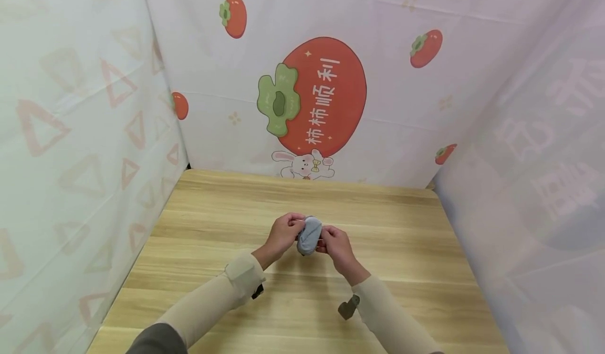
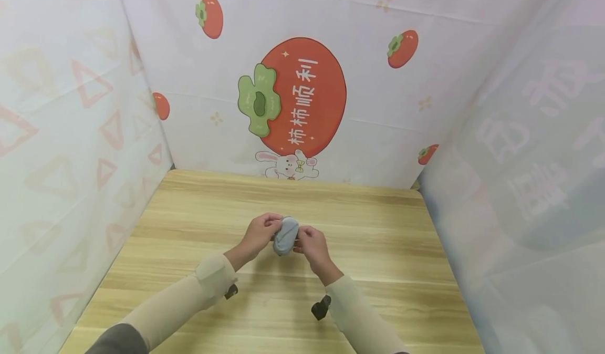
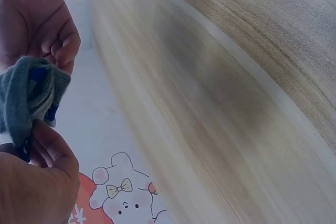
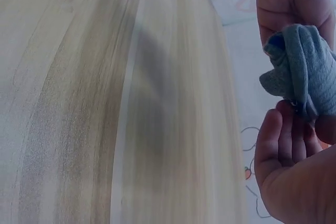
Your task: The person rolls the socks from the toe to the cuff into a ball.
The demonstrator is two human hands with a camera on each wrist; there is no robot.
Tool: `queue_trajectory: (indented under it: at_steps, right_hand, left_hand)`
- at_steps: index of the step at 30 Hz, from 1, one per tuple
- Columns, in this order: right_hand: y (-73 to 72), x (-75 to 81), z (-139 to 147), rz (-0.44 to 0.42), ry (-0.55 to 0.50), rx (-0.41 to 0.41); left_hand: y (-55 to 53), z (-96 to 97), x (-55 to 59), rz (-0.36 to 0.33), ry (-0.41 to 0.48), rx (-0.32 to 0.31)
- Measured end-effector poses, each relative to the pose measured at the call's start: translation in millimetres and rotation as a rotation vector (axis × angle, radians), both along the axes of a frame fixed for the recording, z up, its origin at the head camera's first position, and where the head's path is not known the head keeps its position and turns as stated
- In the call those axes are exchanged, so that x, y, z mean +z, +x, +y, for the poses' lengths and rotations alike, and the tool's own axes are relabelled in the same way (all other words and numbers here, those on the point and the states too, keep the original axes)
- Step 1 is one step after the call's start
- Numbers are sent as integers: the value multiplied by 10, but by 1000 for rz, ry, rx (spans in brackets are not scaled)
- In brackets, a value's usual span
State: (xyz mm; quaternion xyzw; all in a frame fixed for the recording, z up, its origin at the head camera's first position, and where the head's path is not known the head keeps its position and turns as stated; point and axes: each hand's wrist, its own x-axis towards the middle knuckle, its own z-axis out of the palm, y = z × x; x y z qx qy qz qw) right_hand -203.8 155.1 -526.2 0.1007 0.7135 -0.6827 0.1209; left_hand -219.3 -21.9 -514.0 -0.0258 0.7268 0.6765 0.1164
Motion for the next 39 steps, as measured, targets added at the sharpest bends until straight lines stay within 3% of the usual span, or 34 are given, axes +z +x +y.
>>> queue_trajectory:
  at_steps: [9,20,23,28,34,39]
  right_hand:
    - [-9,20,62,58,116,-23]
    - [9,6,78,30,-170,77]
    - [-1,32,75,-11,-188,76]
    - [3,78,83,-35,-118,125]
    - [1,59,102,-20,-13,240]
    - [-1,55,116,-5,68,225]
  left_hand:
    - [17,13,45,21,26,-76]
    - [46,31,89,85,-108,50]
    - [45,34,89,84,-113,66]
    - [45,43,92,69,-118,64]
    - [91,75,127,75,-141,8]
    - [146,96,107,119,-167,-24]
